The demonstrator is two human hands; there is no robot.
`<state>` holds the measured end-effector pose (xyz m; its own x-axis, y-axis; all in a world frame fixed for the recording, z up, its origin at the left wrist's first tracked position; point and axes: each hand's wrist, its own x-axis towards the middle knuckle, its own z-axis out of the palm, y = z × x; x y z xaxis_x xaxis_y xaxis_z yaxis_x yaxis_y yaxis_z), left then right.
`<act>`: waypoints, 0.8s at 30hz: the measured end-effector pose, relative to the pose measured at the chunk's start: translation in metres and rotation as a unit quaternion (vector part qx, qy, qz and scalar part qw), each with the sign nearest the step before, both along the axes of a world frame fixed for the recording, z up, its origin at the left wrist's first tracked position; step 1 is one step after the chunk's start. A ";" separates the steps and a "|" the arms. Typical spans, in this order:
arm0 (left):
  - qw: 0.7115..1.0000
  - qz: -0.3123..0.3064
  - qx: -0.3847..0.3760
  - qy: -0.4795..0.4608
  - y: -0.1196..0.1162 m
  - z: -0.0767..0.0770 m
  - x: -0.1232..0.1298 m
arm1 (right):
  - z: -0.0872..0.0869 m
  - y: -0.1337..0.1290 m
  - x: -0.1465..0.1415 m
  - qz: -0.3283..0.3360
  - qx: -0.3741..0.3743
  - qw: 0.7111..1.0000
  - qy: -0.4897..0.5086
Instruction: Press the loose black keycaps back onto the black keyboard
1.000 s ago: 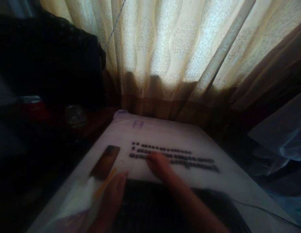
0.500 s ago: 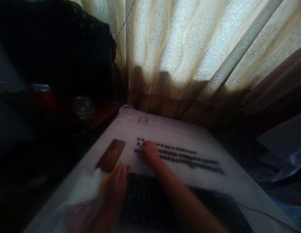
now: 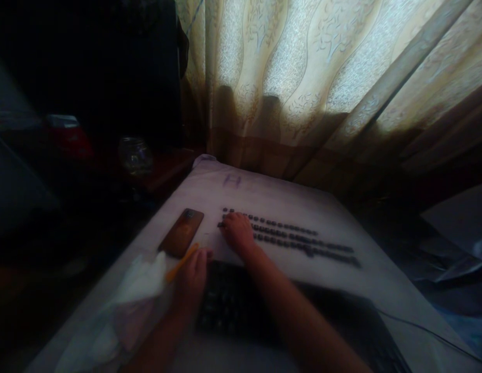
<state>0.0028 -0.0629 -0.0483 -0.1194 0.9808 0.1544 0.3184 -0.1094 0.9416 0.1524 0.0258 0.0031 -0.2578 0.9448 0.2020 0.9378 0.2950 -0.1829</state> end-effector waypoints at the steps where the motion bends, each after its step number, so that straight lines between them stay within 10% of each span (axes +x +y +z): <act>1: 1.000 -0.001 0.004 0.006 0.000 0.001 0.000 | 0.002 -0.007 0.002 -0.005 0.005 1.000 0.018; 13: 0.994 -0.086 0.035 0.058 -0.015 0.006 0.008 | -0.012 -0.143 0.037 -0.011 -0.085 0.959 0.269; 24: 0.966 -0.205 0.090 0.132 -0.015 0.003 -0.010 | -0.040 -0.176 0.037 0.027 -0.048 0.977 0.204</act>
<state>-0.0076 -0.0780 -0.0453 0.3406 0.8913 0.2993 0.4391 -0.4322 0.7876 0.1890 -0.1500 -0.0365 -0.2245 0.9516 0.2098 0.7649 0.3055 -0.5671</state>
